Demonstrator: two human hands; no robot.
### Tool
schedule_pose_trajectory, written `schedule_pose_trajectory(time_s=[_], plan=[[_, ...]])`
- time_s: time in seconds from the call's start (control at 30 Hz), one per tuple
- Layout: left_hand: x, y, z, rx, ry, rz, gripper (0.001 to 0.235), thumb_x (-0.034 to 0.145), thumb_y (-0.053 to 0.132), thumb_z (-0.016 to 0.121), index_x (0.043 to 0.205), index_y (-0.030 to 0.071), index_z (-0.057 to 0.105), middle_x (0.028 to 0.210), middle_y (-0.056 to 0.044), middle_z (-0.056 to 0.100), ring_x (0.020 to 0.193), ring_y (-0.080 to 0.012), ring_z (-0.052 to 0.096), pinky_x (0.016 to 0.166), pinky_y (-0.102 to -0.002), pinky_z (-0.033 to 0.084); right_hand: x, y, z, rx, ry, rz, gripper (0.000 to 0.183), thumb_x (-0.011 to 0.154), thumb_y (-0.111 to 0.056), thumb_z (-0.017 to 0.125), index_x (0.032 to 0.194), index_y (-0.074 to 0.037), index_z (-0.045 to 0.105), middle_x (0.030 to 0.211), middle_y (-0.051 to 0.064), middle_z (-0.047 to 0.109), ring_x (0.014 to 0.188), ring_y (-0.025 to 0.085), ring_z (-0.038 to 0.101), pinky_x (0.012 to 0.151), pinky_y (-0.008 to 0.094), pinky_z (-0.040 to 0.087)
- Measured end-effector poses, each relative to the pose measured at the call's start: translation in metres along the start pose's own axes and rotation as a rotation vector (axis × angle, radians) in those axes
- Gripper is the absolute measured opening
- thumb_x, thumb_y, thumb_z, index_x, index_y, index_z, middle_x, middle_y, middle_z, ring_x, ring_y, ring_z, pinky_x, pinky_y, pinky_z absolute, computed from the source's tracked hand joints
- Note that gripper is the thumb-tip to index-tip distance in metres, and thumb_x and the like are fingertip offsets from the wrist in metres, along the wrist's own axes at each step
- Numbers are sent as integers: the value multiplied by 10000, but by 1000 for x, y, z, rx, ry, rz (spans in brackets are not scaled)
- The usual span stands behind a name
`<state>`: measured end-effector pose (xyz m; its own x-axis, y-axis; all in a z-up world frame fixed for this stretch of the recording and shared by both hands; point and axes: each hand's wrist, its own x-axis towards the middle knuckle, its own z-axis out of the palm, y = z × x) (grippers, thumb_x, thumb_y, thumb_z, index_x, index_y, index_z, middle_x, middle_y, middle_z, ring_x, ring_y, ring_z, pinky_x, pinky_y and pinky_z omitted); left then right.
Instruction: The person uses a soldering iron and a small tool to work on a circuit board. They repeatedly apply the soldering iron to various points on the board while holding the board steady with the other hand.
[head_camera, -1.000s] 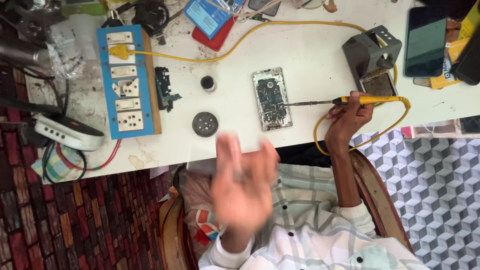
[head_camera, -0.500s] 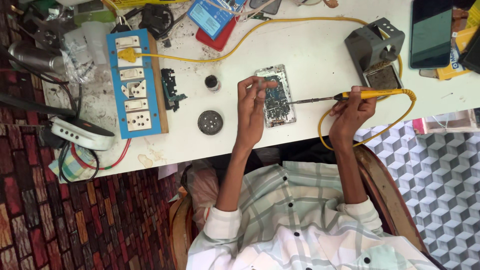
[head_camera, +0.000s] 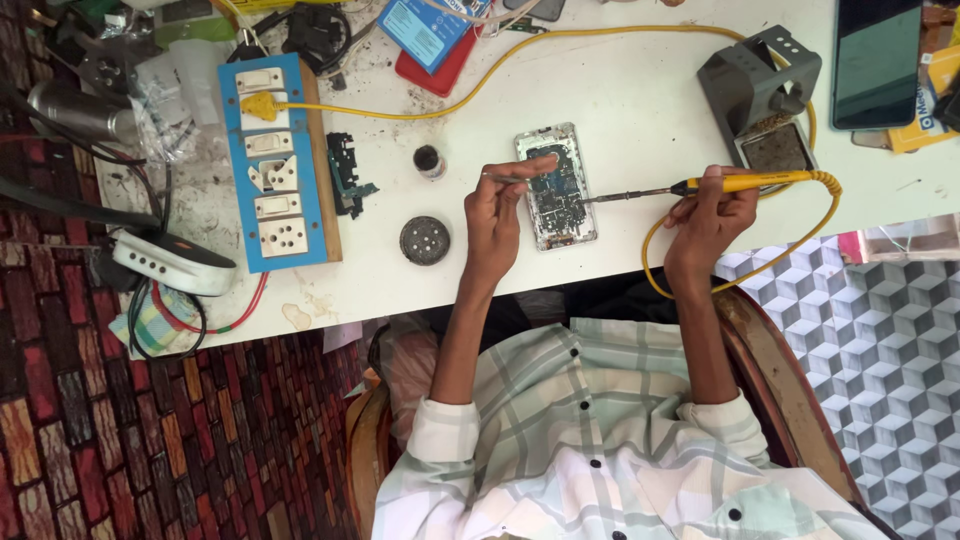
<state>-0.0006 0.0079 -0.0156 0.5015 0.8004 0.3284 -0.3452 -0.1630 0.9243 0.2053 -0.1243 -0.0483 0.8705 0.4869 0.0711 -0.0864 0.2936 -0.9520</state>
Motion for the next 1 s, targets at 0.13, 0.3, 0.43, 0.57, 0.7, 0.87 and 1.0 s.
schedule_pose_trajectory(time_s=[0.13, 0.3, 0.43, 0.57, 0.7, 0.87, 1.0], plan=[[1, -4, 3, -98, -41, -20, 128, 1148, 37, 424, 1194, 21, 542, 1293, -178, 710, 1271, -263, 690, 1159, -392, 535, 0, -1, 1, -28, -46, -14, 126, 1160, -117, 561, 1105, -38, 481, 826, 47, 512, 538, 103, 478, 500, 287, 463], [-2, 1, 2, 203, -70, 11, 205, 1147, 74, 405, 1218, 7, 585, 1239, -177, 748, 1215, -267, 710, 1104, -382, 530, -2, 2, 0, -39, -56, -32, 104, 1156, -108, 545, 1132, -38, 472, 847, 39, 513, 536, 100, 477, 520, 286, 479], [-4, 1, -2, 21, -50, -29, 191, 1149, 126, 449, 1207, 3, 582, 1251, -166, 726, 1227, -261, 703, 1139, -400, 540, 0, 4, -1, -33, -61, -27, 108, 1165, -108, 549, 1134, -37, 473, 825, 43, 500, 530, 99, 466, 514, 284, 471], [-9, 4, -4, 64, -39, -56, 206, 1147, 153, 460, 1198, 3, 591, 1278, -173, 726, 1203, -263, 724, 1113, -399, 560, 0, 2, -1, -43, -68, -23, 117, 1169, -115, 546, 1132, -36, 468, 848, 49, 509, 536, 102, 474, 516, 286, 474], [-10, 10, -6, 84, -53, -74, 205, 1146, 151, 454, 1245, 7, 561, 1327, -183, 700, 1238, -271, 706, 1129, -405, 541, 0, 0, 1, -50, -69, -22, 111, 1166, -114, 538, 1130, -35, 469, 846, 49, 512, 541, 101, 484, 514, 291, 485], [-9, 14, -8, 155, -71, -90, 221, 1145, 141, 439, 1287, 10, 545, 1256, -163, 734, 1211, -253, 715, 1103, -404, 546, -1, 0, 2, -43, -45, -30, 109, 1165, -107, 543, 1121, -33, 477, 837, 50, 507, 531, 101, 480, 515, 293, 485], [-8, 13, -6, 191, -84, -98, 202, 1140, 117, 434, 1266, 8, 549, 1234, -158, 743, 1203, -256, 716, 1099, -399, 548, -4, 0, 2, -81, -24, -50, 106, 1165, -106, 554, 1133, -30, 488, 814, 49, 516, 551, 103, 502, 524, 291, 493]])
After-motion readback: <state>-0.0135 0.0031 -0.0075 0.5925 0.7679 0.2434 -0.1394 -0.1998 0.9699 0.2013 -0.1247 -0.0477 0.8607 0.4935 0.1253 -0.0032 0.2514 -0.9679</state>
